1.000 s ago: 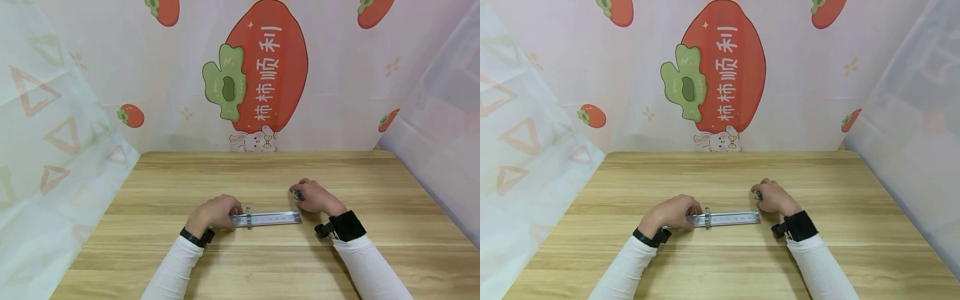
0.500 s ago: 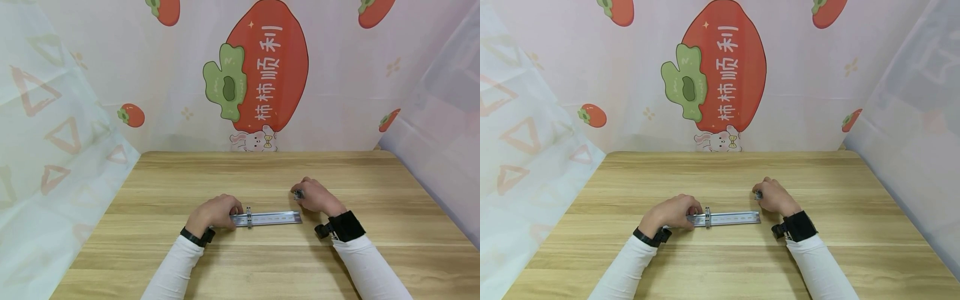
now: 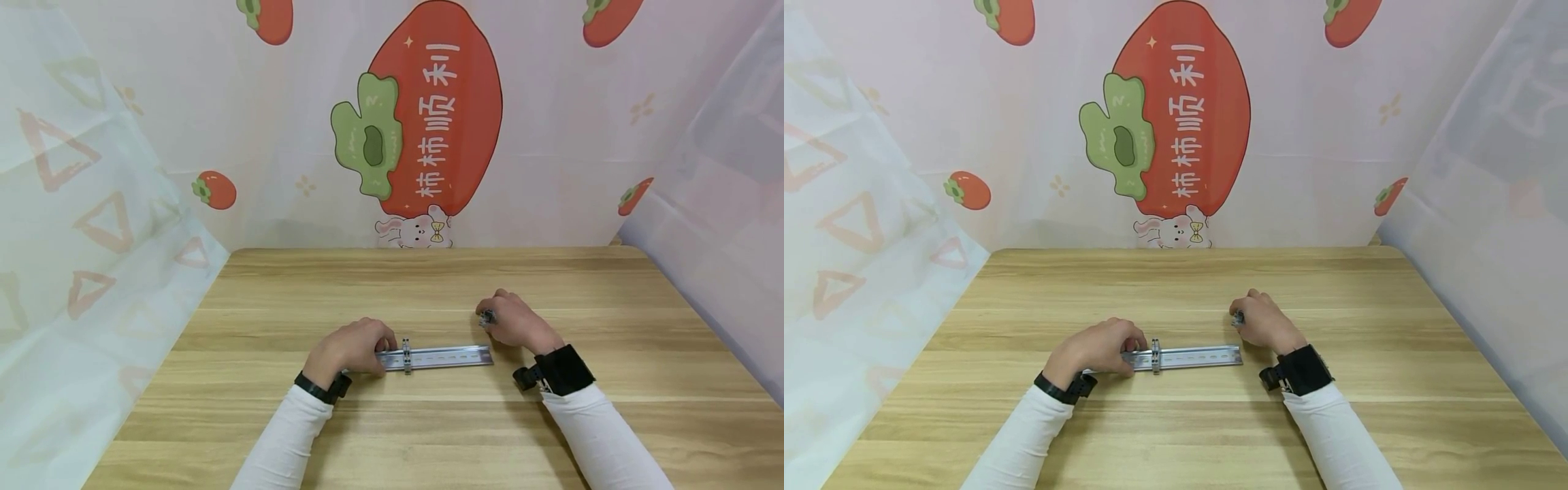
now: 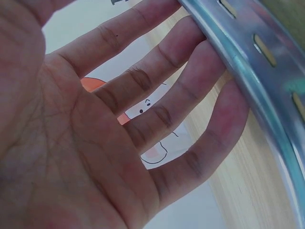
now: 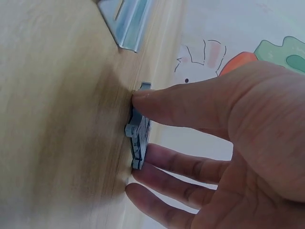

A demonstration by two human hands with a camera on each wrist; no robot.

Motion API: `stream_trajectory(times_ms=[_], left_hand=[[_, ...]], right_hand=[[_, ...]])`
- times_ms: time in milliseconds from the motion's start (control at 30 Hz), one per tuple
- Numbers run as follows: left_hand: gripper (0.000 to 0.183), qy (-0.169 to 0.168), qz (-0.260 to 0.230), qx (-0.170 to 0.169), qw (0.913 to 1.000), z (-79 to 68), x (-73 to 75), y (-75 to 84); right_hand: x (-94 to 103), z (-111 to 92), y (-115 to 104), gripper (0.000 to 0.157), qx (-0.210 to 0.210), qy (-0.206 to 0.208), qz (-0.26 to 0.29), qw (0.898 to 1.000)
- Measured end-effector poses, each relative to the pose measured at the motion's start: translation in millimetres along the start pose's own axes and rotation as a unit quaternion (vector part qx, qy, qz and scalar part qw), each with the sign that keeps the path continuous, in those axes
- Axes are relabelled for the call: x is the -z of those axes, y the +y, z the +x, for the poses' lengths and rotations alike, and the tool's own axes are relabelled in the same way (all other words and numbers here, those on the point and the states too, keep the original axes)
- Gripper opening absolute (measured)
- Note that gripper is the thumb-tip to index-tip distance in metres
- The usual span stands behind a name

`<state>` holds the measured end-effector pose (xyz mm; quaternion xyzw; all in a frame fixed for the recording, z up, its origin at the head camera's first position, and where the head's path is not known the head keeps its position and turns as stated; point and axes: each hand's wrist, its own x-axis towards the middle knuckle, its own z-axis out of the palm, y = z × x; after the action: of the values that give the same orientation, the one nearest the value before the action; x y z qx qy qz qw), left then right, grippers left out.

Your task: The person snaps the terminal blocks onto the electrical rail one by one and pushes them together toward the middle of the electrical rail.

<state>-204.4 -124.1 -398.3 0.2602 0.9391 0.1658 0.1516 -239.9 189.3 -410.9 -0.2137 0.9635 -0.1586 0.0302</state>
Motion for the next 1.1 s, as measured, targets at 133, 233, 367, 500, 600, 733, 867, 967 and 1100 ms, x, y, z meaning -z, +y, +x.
stream_trajectory(times_ms=[133, 233, 367, 500, 600, 733, 867, 967, 1100], left_hand=[[0.035, 0.006, 0.000, -0.001, 1.0000, 0.1, -0.1, -0.1], [0.035, 0.006, -0.001, -0.002, 1.0000, 0.1, -0.3, 0.0], [0.035, 0.005, -0.001, -0.002, 1.0000, 0.0, -0.6, 0.2], [0.035, 0.005, -0.002, -0.002, 1.0000, 0.2, -1.0, -0.2], [0.035, 0.006, -0.003, -0.002, 1.0000, 0.1, -1.2, -0.2], [0.035, 0.007, -0.003, -0.001, 1.0000, 0.2, -1.0, -0.5], [0.035, 0.005, -0.004, -0.002, 1.0000, 0.3, -1.2, -0.7], [0.035, 0.004, -0.004, -0.001, 1.0000, 0.3, -1.4, -0.5], [0.036, 0.004, -0.004, 0.003, 1.0000, 0.6, -1.6, -0.4]], right_hand=[[0.5, -1, 0, 0.030, 0.003, 0.003, 0.004, 1.000], [1.5, -1, -1, 0.030, 0.000, 0.002, 0.010, 1.000], [3.2, -1, -2, 0.031, -0.002, -0.001, 0.016, 1.000], [4.9, 0, -3, 0.032, 0.001, 0.001, 0.015, 1.000], [6.3, 0, -5, 0.031, 0.006, 0.008, 0.015, 1.000], [8.7, 0, -8, 0.029, 0.011, 0.016, 0.019, 1.000], [9.9, -1, -10, 0.029, 0.012, 0.021, 0.025, 0.999], [11.3, -3, -12, 0.029, 0.016, 0.025, 0.033, 0.999], [13.7, -4, -14, 0.029, 0.026, 0.029, 0.041, 0.998]])
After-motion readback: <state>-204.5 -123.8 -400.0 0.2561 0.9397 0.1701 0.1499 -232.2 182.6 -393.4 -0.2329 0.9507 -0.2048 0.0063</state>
